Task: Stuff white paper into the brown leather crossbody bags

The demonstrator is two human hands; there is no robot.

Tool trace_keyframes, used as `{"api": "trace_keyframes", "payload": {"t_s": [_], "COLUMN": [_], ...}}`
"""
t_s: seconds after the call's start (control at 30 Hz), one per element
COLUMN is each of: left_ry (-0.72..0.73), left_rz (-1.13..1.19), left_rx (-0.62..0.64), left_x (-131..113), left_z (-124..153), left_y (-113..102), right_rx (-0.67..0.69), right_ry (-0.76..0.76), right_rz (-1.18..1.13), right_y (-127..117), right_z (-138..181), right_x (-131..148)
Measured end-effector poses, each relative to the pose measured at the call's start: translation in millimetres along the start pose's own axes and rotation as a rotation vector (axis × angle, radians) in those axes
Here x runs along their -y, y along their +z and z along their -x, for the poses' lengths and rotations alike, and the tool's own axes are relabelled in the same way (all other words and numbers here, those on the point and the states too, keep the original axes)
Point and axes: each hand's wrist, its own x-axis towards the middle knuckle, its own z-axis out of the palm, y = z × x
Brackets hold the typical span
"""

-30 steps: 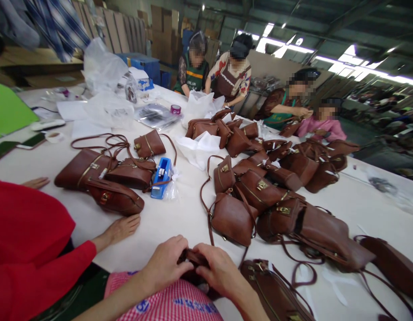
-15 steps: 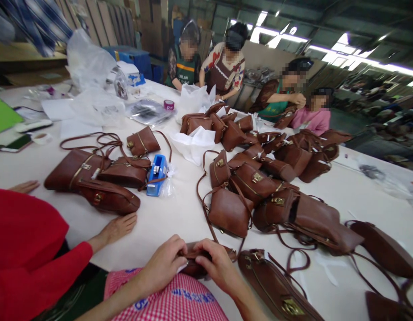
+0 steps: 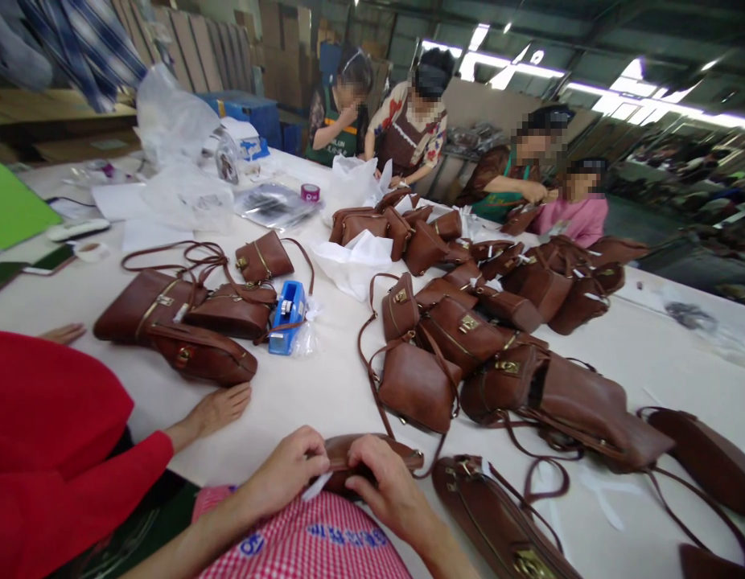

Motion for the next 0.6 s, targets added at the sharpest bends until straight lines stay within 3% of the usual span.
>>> {"api": "trace_keyframes", "payload": {"t_s": [0.17, 0.4, 0.6], "left_ry": [-0.017, 0.047, 0.013], "left_rz": [-0.013, -0.041, 0.063], "left_rx": [-0.052, -0.139, -0.210], "left_x": [9, 12, 19], "left_z": [-14, -13, -19], "left_y": [-3, 0, 7], "right_rx": [0.124, 0.055, 0.113], "right_ry": [-0.138, -0.101, -0.195], "right_rz": [0.172, 0.097, 0.286], "right_y": [-1, 4, 9], "right_z": [-12, -15, -20], "right_x": [0, -10, -15]}}
